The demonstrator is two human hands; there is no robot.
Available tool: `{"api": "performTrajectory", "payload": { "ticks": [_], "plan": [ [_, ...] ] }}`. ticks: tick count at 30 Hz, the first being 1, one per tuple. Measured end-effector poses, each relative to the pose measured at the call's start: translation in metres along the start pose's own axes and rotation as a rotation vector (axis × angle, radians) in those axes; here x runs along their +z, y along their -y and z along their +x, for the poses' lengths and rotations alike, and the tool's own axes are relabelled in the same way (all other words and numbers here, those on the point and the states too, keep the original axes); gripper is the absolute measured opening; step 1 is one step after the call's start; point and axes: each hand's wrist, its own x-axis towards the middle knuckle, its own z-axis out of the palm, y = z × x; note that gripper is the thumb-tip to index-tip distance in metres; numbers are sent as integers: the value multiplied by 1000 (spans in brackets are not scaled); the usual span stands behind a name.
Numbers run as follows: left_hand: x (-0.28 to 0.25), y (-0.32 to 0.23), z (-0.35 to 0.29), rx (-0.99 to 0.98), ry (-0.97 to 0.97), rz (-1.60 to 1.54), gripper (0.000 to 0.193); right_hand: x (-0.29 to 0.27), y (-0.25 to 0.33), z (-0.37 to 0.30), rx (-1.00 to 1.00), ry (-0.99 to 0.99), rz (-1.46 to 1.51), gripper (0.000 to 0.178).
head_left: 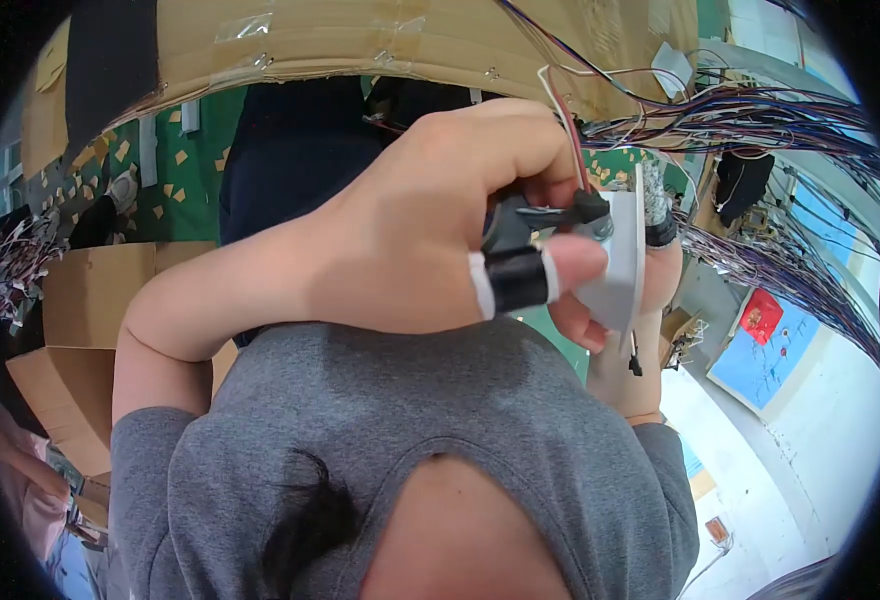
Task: The person assembles electronic components and wires by hand, then wraps them with electrical tape at a workbench.
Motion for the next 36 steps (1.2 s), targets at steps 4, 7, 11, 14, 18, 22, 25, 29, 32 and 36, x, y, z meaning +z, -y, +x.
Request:
{"api": "performTrajectory", "payload": {
  "ticks": [4, 7, 11, 14, 18, 22, 25, 29, 32, 36],
  "plan": [
    [1, -1, 3, -110, 13, -111, 18, 0, 3, -2, 121, 229, 48, 58],
    [0, -6, 5, -44, -1, -73, 16, 17, -4, -6, -145, -64, -172, 45],
    [4, -5, 4, 71, -107, 222, 14, 2, 9, -1, -105, 188, -343, 60],
    [-2, -3, 1, 72, -70, 77, 15, -2, 10, -4, -167, 210, -500, 69],
    [-8, -7, -7, 0, 40, -184, 18, -11, 10, 2, -193, 335, -579, 77],
    [-7, -8, -10, -99, 77, -153, 20, -13, 10, -2, -101, 360, -510, 77],
    [-6, -9, -9, -215, 76, -236, 16, -11, 12, -3, -97, 379, -468, 70],
    [-13, -14, -19, -54, 21, -55, 12, 11, 7, -9, -212, 217, -720, 60],
    [-18, -27, -21, 27, 16, 161, 11, 30, -4, -14, -238, -16, -776, 59],
    [-25, -23, -11, 378, 107, 286, 17, 39, -13, -24, -274, -86, -742, 58]
  ]
}}
